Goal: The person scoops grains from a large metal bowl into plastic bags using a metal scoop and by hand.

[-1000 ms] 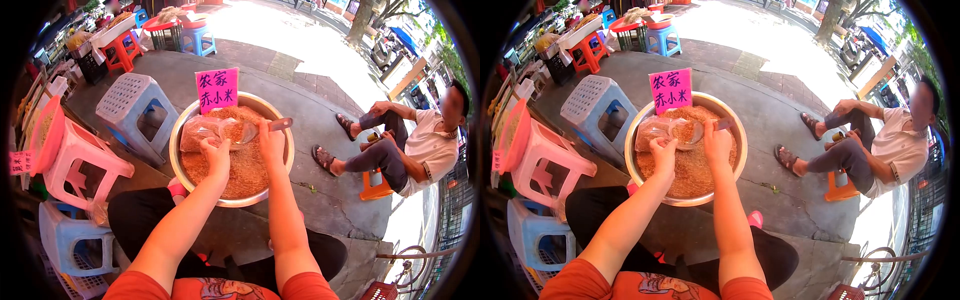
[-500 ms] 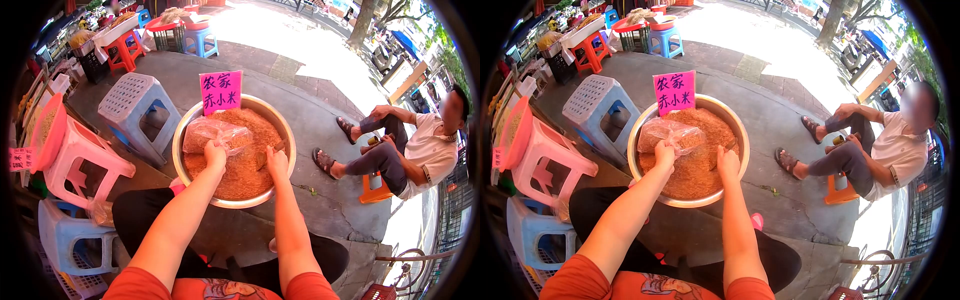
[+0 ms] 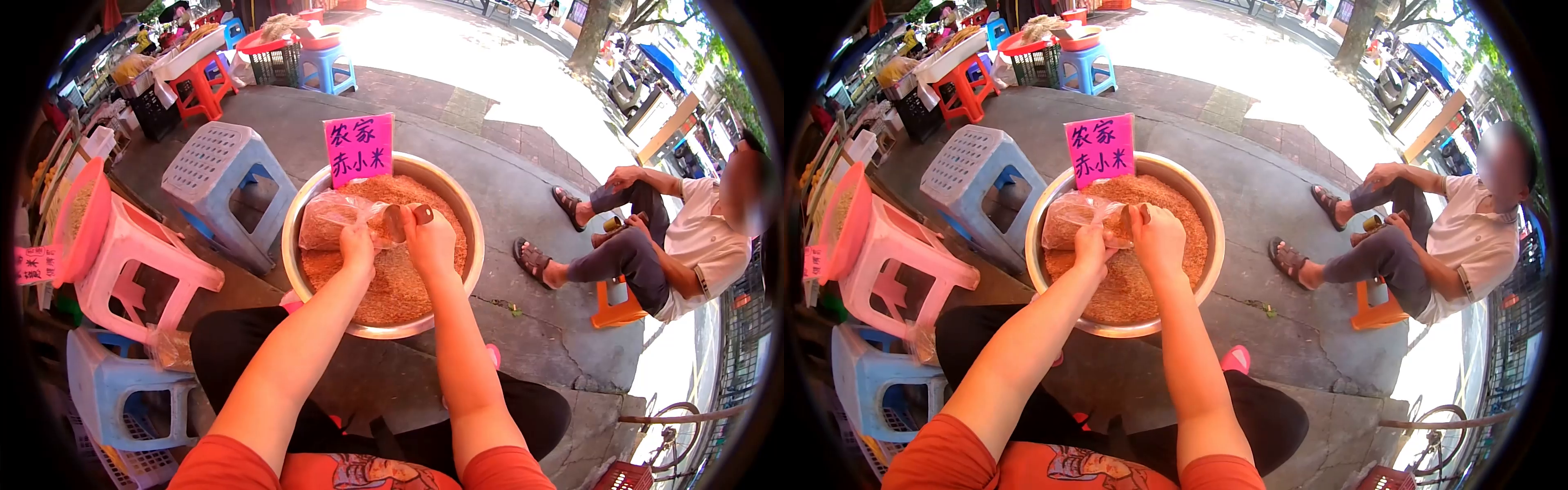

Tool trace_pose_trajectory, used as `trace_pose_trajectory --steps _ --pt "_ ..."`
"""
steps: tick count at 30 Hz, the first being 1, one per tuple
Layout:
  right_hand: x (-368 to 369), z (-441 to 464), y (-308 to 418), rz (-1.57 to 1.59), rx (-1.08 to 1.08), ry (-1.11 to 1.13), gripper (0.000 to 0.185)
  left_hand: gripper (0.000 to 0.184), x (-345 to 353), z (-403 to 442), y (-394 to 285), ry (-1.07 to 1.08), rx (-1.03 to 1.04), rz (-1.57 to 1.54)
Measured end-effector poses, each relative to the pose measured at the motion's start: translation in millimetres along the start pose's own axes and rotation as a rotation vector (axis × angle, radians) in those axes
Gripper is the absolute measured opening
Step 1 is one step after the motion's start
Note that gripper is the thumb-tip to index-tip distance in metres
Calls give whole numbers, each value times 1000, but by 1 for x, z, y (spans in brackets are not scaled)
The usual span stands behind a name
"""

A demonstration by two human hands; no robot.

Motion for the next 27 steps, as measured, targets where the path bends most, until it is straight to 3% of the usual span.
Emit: trace_pose_trajectory --steps 1,6,10,13,15,18,20,21,23,26,27 --pt "1 0 6 -4 -85 -15 28 6 0 -2 -7 -38 5 -27" --pt "-14 13 11 173 -10 -114 23 12 -19 28 -47 -12 94 -95" --pt "-39 21 40 378 -85 -201 24 22 -28 46 -96 103 -82 -449" --pt "-40 22 41 517 -23 -196 26 19 -62 69 -130 -28 -9 -416" --pt "-41 22 36 655 21 -176 28 14 -74 64 -146 10 -12 -370" --pt "-27 18 12 374 80 -181 29 11 -75 40 -152 3 -5 -258" --pt "-8 9 -6 110 178 -72 30 11 -58 27 -141 -41 -20 -247" --pt "4 0 -18 -26 228 -14 31 7 -53 31 -132 54 -4 -244" --pt "38 -24 -50 -87 345 159 34 6 -33 24 -116 155 -49 -285" --pt "64 -46 -81 -55 410 26 37 11 -9 16 -97 193 53 37" --pt "63 -46 -89 126 483 35 37 13 -6 18 -88 197 60 84"
Point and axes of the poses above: each hand's wrist, its own z-axis towards the middle knuckle, its own x-axis out of the palm, y = z × x, the point moved 4 cm from there along z, towards the middle knuckle, and after that the axes turned 7 degrees about y, right-handed, at the moved point
